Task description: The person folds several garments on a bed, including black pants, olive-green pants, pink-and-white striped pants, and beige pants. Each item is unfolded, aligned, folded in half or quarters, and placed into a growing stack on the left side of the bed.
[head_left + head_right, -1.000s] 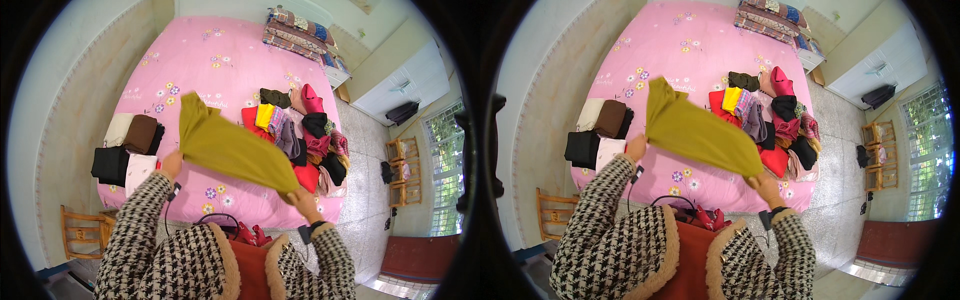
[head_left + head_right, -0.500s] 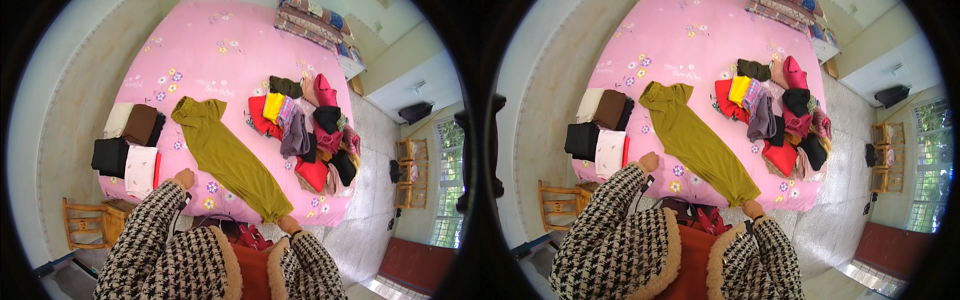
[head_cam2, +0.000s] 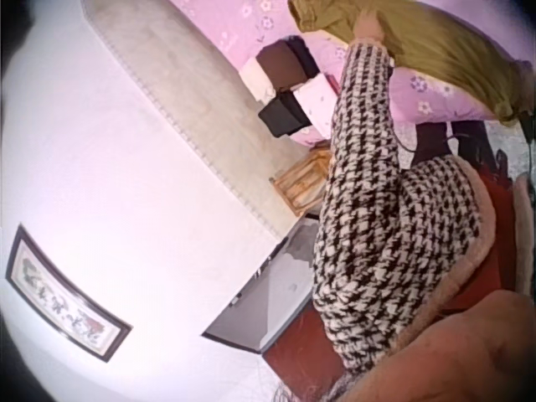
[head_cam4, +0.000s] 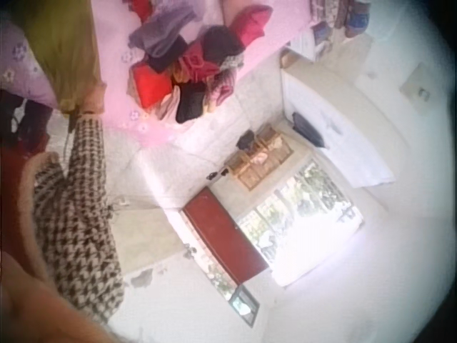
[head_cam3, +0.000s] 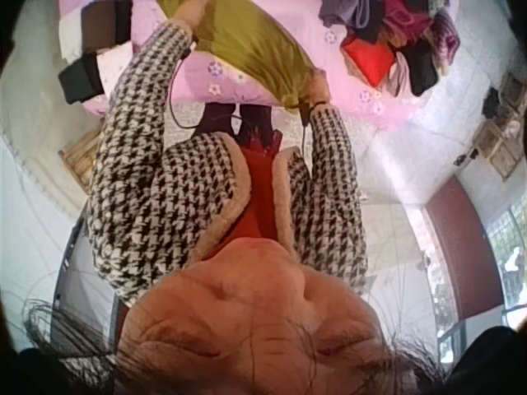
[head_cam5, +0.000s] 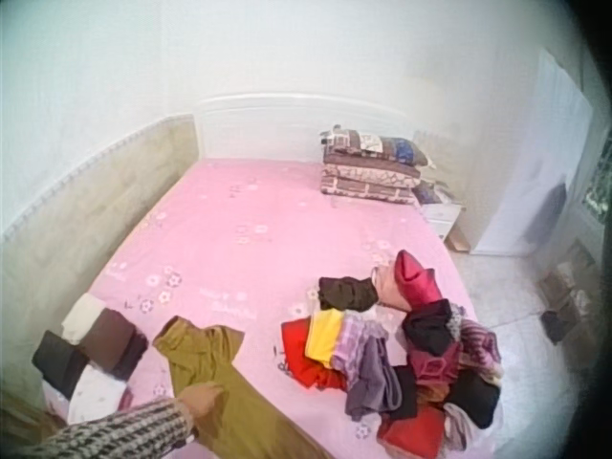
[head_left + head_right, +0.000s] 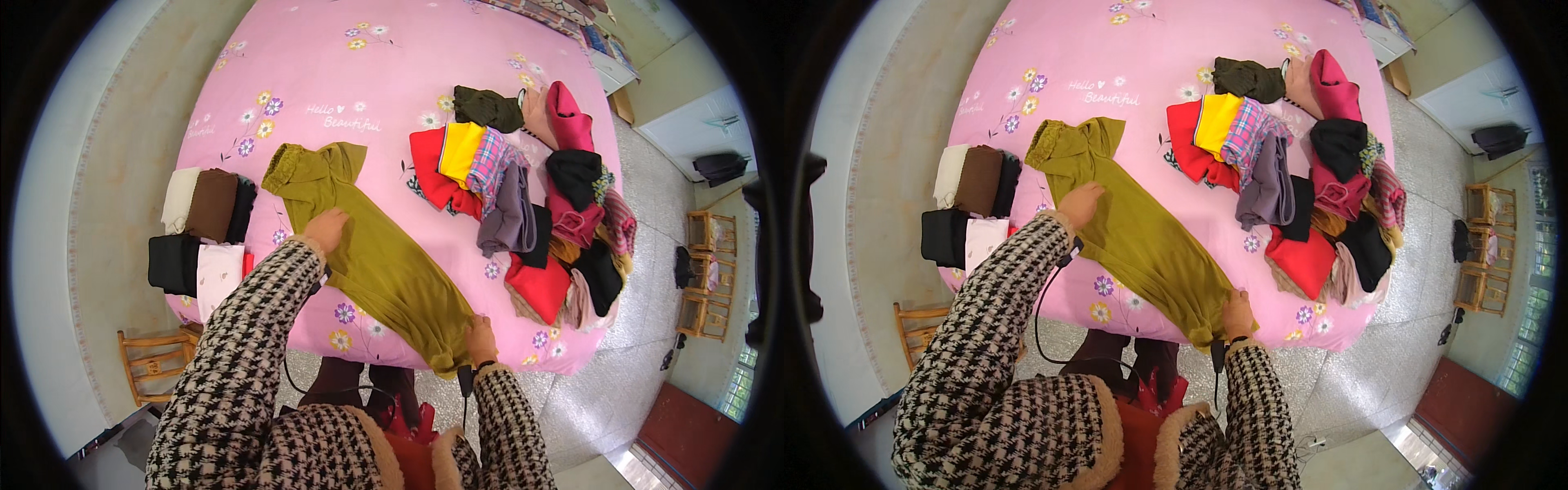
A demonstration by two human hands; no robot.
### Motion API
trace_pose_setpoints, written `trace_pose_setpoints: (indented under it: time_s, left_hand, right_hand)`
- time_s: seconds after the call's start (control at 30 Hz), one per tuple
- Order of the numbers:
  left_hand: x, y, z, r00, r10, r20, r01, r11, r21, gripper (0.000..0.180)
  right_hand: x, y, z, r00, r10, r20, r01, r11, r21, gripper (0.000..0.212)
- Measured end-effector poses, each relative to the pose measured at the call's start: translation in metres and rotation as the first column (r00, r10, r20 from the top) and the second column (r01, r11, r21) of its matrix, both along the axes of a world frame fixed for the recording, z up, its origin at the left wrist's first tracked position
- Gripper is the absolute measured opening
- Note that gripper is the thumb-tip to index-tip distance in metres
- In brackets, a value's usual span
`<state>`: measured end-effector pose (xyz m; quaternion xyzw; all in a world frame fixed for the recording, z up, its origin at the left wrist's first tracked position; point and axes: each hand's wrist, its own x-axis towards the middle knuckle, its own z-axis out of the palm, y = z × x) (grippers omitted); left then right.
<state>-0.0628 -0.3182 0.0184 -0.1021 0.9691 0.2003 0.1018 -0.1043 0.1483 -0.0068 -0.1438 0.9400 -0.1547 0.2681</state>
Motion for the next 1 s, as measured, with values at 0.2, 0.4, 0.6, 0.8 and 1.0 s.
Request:
trace_pose_setpoints:
  time_s: [0.2, 0.4, 0.6, 0.8, 1.0]
  left_hand:
    - [-0.056, 0.007, -0.017, 0.992, -0.07, -0.102, 0.064, 0.996, -0.06, 0.034]
    - [-0.081, 0.002, -0.042, 0.997, -0.08, 0.013, 0.081, 0.991, -0.105, 0.027]
    - [-0.079, -0.012, -0.058, 0.998, -0.058, 0.025, 0.061, 0.988, -0.14, 0.021]
    - [-0.026, -0.033, -0.026, 0.968, -0.029, -0.25, 0.041, 0.998, 0.043, 0.017]
    - [0.101, -0.075, 0.015, 0.978, -0.153, 0.141, 0.162, 0.985, -0.051, 0.026]
  right_hand:
    - [-0.017, -0.02, -0.025, 1.0, 0.019, 0.002, -0.019, 1.0, 0.006, 0.021]
    - [-0.021, -0.026, -0.031, 0.988, 0.048, -0.144, -0.056, 0.997, -0.051, 0.011]
    - [-0.006, -0.037, 0.008, 0.952, 0.173, -0.254, -0.229, 0.95, -0.212, 0.008]
    - [0.055, -0.049, 0.05, 0.866, 0.499, -0.005, -0.455, 0.785, -0.421, 0.01]
    - [0.112, -0.068, 0.03, 0.653, 0.67, 0.353, -0.495, 0.73, -0.471, 0.017]
